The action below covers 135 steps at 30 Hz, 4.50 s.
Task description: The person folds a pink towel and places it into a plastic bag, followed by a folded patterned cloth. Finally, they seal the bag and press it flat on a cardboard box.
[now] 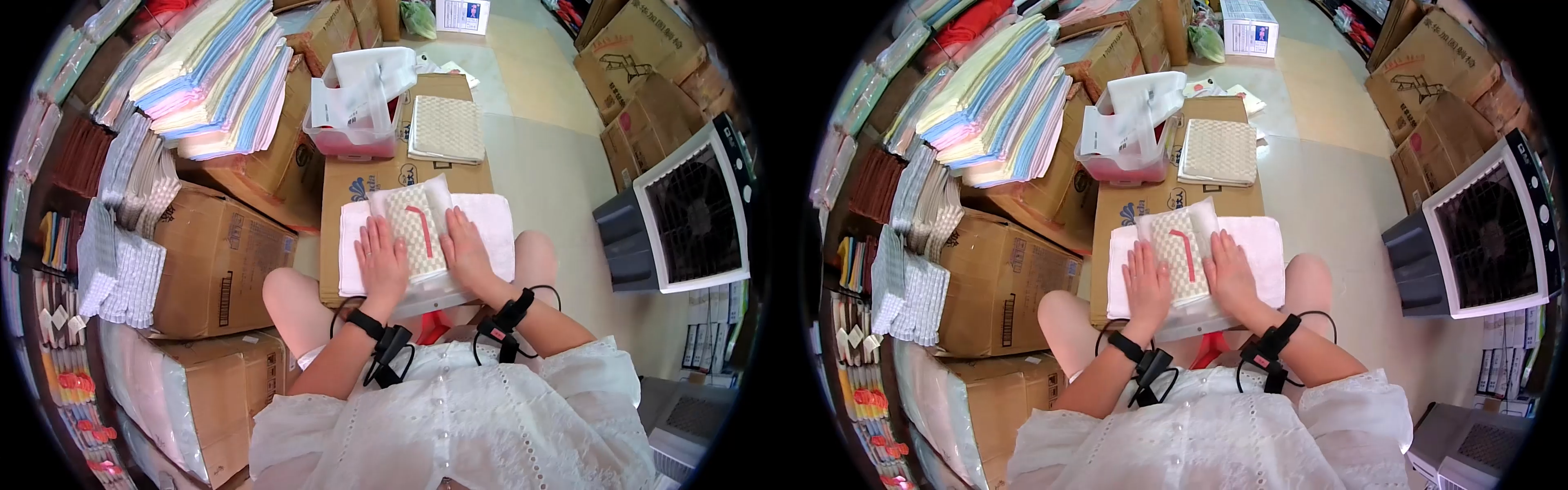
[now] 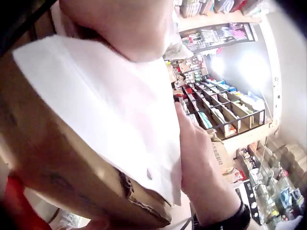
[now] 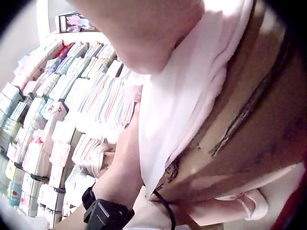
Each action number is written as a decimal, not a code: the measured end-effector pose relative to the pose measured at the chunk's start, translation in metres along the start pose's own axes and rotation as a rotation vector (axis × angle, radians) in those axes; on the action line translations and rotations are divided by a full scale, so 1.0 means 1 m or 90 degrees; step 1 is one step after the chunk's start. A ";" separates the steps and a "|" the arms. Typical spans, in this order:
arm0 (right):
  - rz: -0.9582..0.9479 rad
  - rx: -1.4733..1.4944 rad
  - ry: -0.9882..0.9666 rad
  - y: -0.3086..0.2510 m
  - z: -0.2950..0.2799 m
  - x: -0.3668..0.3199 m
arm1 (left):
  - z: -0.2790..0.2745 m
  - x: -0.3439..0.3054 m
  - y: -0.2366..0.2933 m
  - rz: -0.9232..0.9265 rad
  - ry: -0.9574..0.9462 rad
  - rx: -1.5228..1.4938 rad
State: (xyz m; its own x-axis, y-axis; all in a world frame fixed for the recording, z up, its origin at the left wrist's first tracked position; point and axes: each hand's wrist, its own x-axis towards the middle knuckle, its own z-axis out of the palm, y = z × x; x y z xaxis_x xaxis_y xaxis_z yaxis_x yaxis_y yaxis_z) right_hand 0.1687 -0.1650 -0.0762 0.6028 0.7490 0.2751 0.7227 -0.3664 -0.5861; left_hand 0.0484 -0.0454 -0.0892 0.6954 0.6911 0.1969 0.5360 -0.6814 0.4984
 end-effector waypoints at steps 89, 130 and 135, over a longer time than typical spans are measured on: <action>-0.449 0.181 -0.048 -0.034 -0.037 0.003 | -0.052 0.030 0.020 0.501 -0.226 0.113; -0.054 -0.260 0.090 0.003 -0.032 -0.021 | -0.033 0.020 -0.038 -0.034 -0.123 0.033; 0.220 0.151 -0.077 -0.018 -0.034 -0.024 | -0.066 0.033 -0.020 -0.434 -0.387 -0.626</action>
State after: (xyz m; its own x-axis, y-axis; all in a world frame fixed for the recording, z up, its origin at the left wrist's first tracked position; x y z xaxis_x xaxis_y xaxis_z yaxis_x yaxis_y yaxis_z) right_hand 0.1524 -0.1953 -0.0467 0.7414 0.6691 -0.0511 0.3793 -0.4807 -0.7906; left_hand 0.0288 0.0072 -0.0371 0.6680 0.4302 -0.6073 0.4723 0.3855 0.7926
